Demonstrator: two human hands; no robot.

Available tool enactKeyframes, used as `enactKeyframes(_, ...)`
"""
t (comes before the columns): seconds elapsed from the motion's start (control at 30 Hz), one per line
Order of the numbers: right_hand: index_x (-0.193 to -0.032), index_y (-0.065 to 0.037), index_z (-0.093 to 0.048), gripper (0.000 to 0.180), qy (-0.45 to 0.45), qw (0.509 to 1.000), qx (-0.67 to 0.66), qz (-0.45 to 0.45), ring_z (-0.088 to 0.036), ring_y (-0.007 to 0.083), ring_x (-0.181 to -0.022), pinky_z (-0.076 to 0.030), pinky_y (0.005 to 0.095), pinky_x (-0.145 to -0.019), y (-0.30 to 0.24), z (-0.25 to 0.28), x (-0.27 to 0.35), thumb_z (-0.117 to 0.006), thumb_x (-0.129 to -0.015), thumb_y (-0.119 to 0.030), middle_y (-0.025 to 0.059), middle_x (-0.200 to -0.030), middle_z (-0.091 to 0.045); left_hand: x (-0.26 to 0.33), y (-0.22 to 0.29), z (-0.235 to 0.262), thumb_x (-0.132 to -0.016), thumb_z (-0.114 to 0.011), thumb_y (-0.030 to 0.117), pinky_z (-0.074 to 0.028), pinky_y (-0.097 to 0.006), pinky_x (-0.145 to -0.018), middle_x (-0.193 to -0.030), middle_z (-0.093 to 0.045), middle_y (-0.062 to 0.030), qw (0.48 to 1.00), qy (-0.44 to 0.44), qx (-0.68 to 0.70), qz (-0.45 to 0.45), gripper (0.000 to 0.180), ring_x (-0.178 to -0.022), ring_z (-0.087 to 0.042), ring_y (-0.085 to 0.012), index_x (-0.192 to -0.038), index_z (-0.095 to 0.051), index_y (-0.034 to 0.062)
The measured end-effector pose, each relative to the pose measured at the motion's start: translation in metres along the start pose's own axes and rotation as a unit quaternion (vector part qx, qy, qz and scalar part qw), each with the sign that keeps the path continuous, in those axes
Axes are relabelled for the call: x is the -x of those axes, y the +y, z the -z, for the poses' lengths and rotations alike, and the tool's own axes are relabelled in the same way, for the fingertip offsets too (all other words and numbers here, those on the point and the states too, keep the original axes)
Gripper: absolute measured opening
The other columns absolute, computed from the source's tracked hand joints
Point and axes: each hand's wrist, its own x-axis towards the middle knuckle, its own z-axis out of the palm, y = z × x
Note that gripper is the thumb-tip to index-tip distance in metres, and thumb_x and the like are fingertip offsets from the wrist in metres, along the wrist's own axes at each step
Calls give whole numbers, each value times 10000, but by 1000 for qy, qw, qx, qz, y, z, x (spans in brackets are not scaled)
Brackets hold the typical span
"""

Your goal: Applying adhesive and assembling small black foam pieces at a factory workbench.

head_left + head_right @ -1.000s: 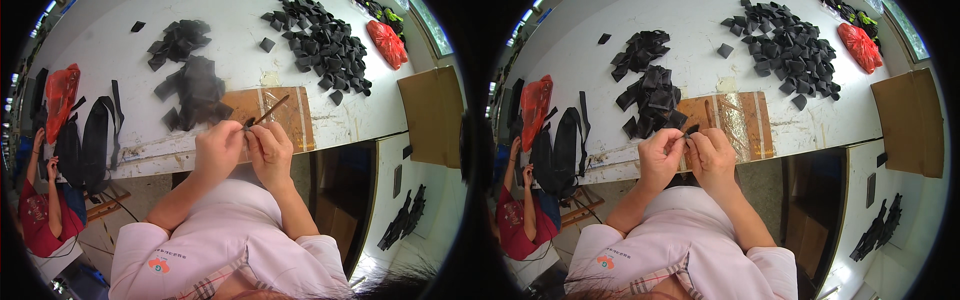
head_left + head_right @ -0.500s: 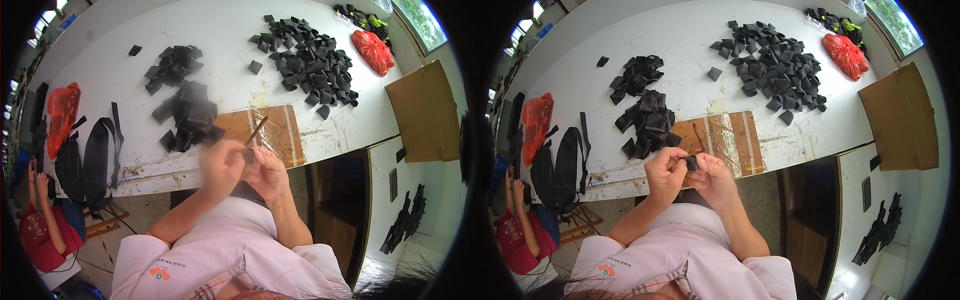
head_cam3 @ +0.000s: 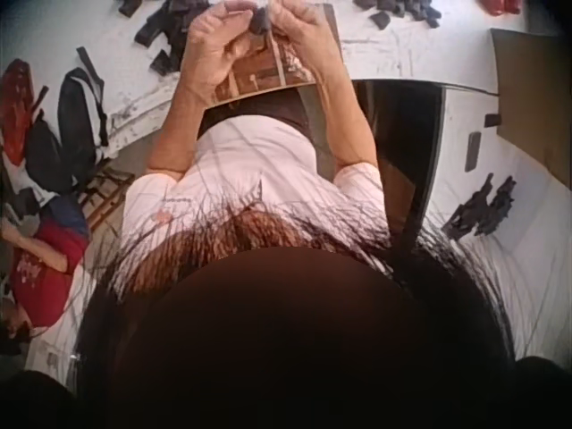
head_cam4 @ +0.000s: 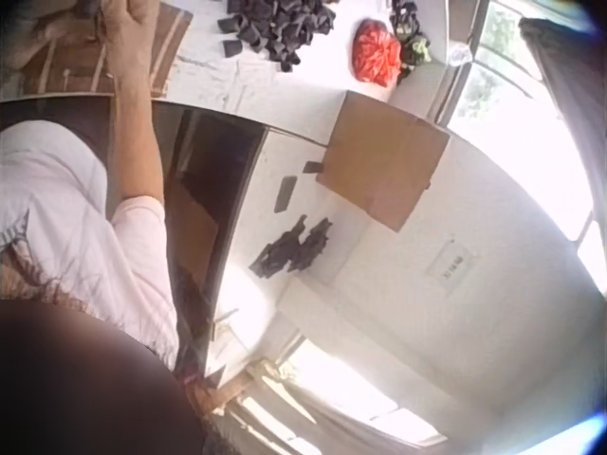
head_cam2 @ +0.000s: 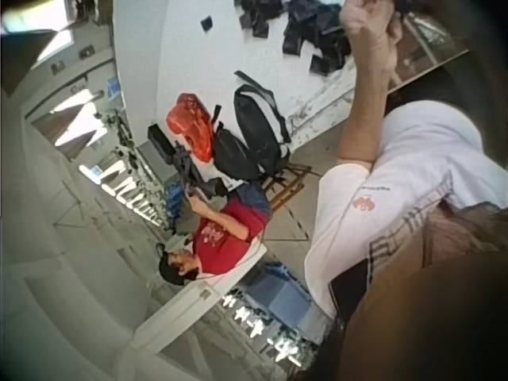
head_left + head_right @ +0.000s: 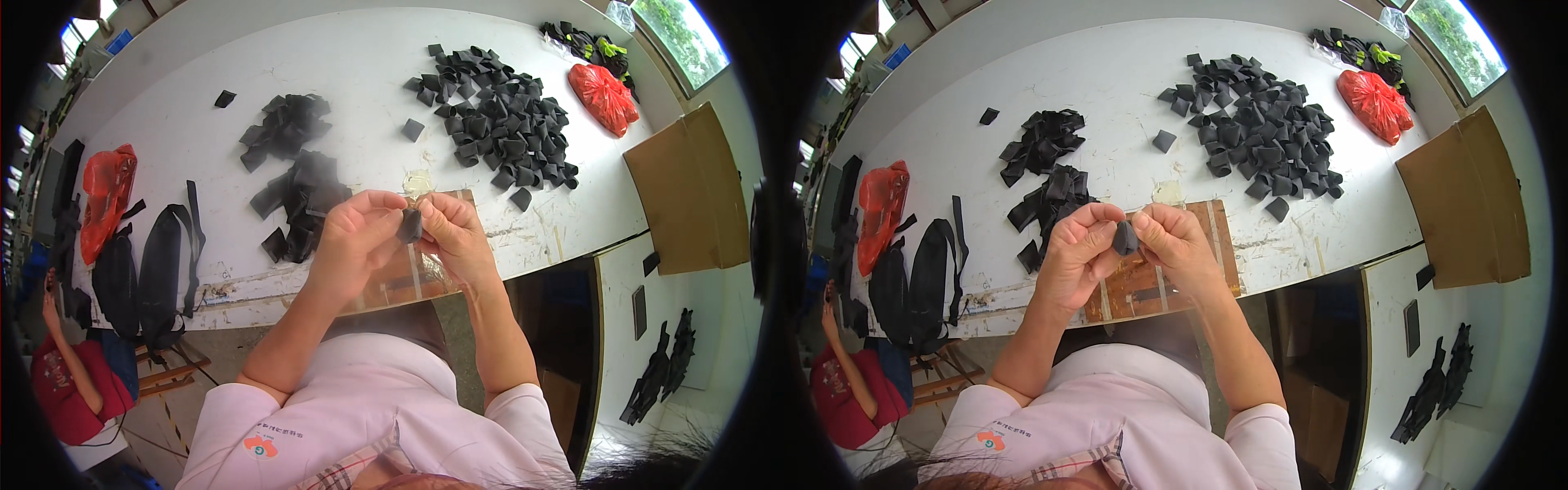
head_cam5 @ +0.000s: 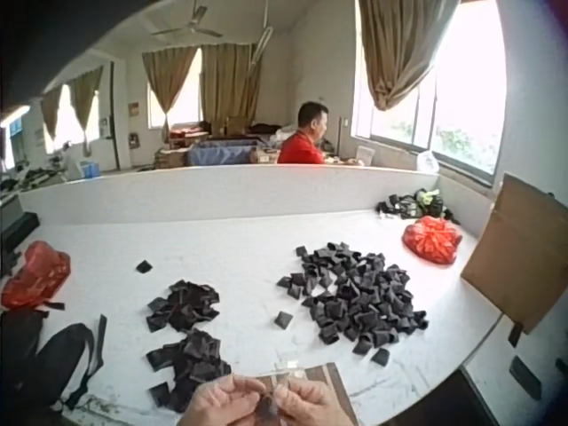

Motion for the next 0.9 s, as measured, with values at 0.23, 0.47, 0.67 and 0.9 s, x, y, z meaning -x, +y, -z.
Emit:
enactKeyframes(0.23,-961,3,-552,311,134,855,351,357,-499,118,-585,-410,210,-498,0,-14,15,-601,-806,-262,72,-833,-533,-11,9,-9,-799,-546,0,-431,-241,-754,-918,-586,-48,832,-85,-413,-361,173,-866,-522,-97,-953,-608,47)
enactKeyframes(0.47,-883,-14,-600,221,181,781,455,388,-500,165,-607,-404,266,-499,-9,-34,19,-683,-680,-43,78,-772,-546,-5,-3,-5,-853,-527,109,-387,-291,-835,-849,-566,-96,958,26,-49,-281,121,-839,-510,-166,-874,-558,-5)
enactKeyframes(0.67,-809,-1,-606,138,157,711,531,434,-457,188,-565,-355,279,-464,-2,-21,15,-644,-678,16,80,-705,-541,1,-12,1,-836,-551,86,-397,-271,-793,-840,-566,-80,953,47,-98,-284,95,-814,-505,-151,-851,-558,-7)
enactKeyframes(0.9,-777,11,-579,137,151,647,621,417,-442,218,-547,-349,285,-451,-3,-29,15,-629,-654,42,79,-704,-536,-4,-15,13,-830,-561,72,-388,-195,-722,-811,-569,5,940,57,-172,-290,57,-766,-495,-51,-826,-575,17)
